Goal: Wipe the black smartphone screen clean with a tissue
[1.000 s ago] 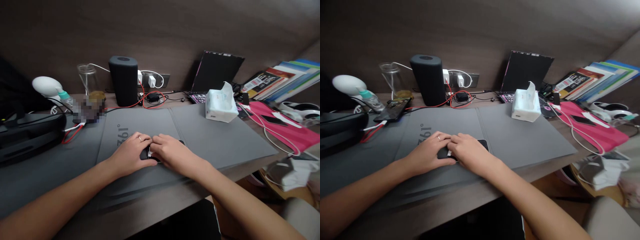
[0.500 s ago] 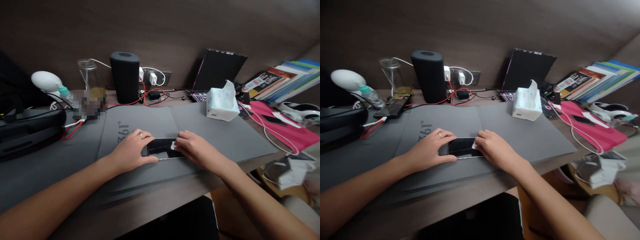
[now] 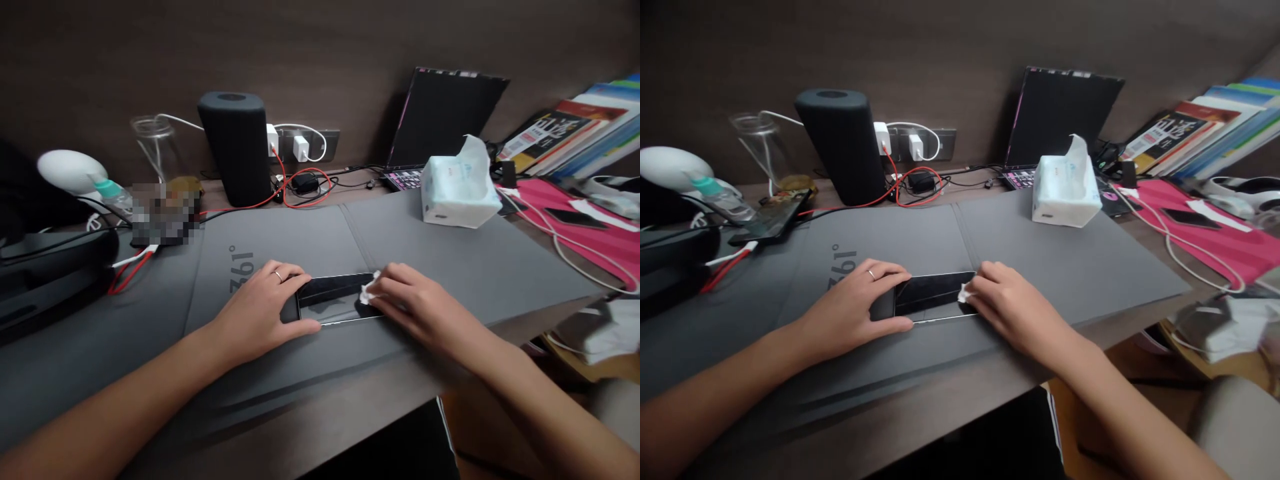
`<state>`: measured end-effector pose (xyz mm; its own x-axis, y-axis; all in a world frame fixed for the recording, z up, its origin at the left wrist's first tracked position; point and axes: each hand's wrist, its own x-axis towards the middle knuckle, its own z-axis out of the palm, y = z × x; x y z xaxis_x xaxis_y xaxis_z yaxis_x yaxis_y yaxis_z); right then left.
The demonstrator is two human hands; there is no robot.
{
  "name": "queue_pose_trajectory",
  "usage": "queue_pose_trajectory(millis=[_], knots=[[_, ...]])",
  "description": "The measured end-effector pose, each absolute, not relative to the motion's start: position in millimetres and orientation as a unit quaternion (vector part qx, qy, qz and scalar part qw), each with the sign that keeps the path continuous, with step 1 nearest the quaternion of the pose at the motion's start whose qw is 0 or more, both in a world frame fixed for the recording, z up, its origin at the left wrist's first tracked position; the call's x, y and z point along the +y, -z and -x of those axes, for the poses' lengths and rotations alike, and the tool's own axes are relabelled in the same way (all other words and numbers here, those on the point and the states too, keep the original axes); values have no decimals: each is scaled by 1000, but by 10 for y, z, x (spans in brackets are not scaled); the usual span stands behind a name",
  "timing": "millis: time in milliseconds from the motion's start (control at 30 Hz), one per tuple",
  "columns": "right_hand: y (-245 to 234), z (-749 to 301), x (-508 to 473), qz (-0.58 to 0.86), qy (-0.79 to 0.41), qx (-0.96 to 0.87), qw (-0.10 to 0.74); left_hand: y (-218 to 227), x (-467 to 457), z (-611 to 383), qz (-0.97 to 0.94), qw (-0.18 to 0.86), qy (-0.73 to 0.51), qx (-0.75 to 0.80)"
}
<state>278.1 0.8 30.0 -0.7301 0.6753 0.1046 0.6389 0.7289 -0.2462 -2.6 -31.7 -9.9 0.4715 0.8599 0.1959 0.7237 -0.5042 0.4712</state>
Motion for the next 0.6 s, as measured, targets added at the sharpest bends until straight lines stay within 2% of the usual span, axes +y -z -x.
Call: queue_pose_trajectory(millis=[167, 333, 433, 600], knots=[[-223, -2580, -211, 379, -67, -917, 108, 105, -302, 36, -842, 160, -208, 472], [-48, -2300, -288, 345, -104, -911, 203, 49, -304, 13, -845, 165, -206, 466], [51, -2492, -254, 364, -78, -900, 229, 17, -294, 16, -846, 166, -212, 461], [14, -2803, -298, 358, -51, -905, 223, 6, -300, 14, -844, 156, -218, 464]])
